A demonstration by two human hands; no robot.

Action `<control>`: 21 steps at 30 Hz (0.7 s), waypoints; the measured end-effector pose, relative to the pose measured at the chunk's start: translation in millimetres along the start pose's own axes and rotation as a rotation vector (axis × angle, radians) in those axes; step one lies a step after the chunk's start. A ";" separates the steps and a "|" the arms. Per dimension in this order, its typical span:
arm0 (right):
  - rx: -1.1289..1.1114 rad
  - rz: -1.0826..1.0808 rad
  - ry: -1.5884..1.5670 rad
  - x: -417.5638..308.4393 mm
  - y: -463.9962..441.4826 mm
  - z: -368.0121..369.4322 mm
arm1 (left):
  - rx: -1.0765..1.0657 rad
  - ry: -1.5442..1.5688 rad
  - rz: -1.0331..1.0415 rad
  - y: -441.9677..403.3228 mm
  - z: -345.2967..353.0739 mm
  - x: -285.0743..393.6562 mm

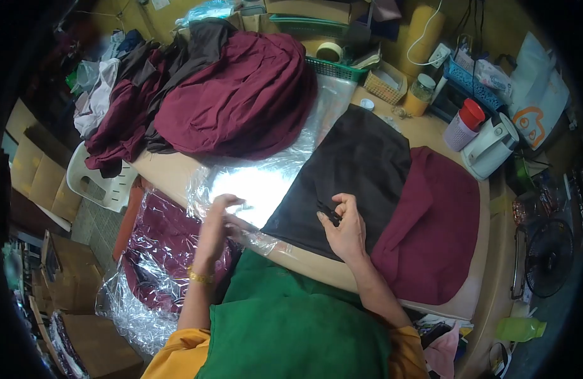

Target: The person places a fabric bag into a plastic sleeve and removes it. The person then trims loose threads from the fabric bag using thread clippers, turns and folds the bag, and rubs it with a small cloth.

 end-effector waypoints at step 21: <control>-0.047 -0.216 0.025 -3.9 6.0 -3.6 | 0.197 -0.346 0.323 -15.7 -78.4 15.3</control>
Point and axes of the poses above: each hand's wrist, its own y-axis away from the middle knuckle, its own z-axis out of the palm, x = y × z, the point moved 8 cm from there along -y, towards the middle knuckle, and after that the axes turned 1 degree about x, right-handed, at the moved point
